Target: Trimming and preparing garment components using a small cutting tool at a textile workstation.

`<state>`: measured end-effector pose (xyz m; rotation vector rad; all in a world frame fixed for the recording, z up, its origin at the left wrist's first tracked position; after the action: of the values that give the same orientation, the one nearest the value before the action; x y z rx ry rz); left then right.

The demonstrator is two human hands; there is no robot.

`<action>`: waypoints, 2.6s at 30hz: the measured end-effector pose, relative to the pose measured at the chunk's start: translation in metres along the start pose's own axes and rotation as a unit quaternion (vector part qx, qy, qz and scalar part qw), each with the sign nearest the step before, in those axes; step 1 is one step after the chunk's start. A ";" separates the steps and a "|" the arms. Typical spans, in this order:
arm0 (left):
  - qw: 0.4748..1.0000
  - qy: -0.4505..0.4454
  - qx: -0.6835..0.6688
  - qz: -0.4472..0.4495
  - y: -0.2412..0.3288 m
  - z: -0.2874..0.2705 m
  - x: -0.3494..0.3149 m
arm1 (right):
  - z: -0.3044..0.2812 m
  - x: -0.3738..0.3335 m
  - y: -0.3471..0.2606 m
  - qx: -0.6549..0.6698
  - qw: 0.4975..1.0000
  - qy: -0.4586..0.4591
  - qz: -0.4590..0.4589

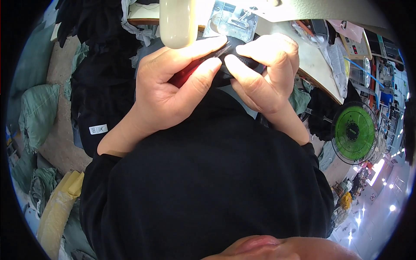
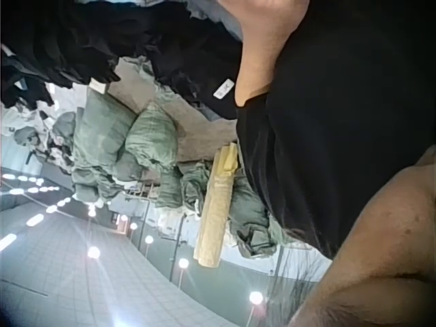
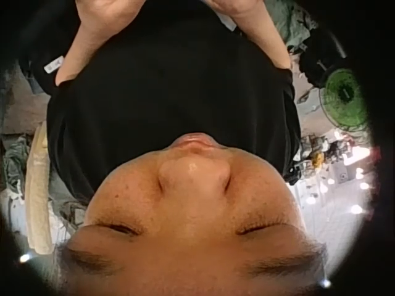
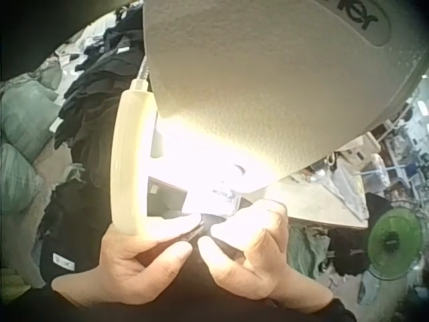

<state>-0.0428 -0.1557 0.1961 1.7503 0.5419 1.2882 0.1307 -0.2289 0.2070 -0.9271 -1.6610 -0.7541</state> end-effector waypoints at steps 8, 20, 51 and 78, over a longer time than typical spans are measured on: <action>0.997 -0.041 0.051 0.039 0.006 -0.003 0.006 | -0.004 -0.001 0.001 0.007 0.999 -0.047 0.013; 0.992 -0.072 0.095 0.031 0.012 -0.005 0.009 | -0.011 -0.003 -0.001 0.018 0.995 -0.088 0.036; 0.999 -0.027 -0.037 -0.026 0.001 0.001 -0.003 | 0.004 -0.003 0.000 0.049 0.998 0.006 0.043; 0.996 0.036 -0.058 -0.057 -0.008 -0.002 -0.007 | 0.002 -0.003 -0.001 0.053 0.997 -0.002 0.052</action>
<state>-0.0457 -0.1562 0.1860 1.5620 0.5872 1.2804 0.1295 -0.2279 0.2039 -0.9330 -1.6273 -0.5871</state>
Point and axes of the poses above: each hand's wrist, its own x-axis towards the middle knuckle, its own z-axis out of the palm, y = z × x, the point moved 2 cm from there along x, towards the middle knuckle, and after that the axes turned 14 degrees about y, right-handed, at the moved point
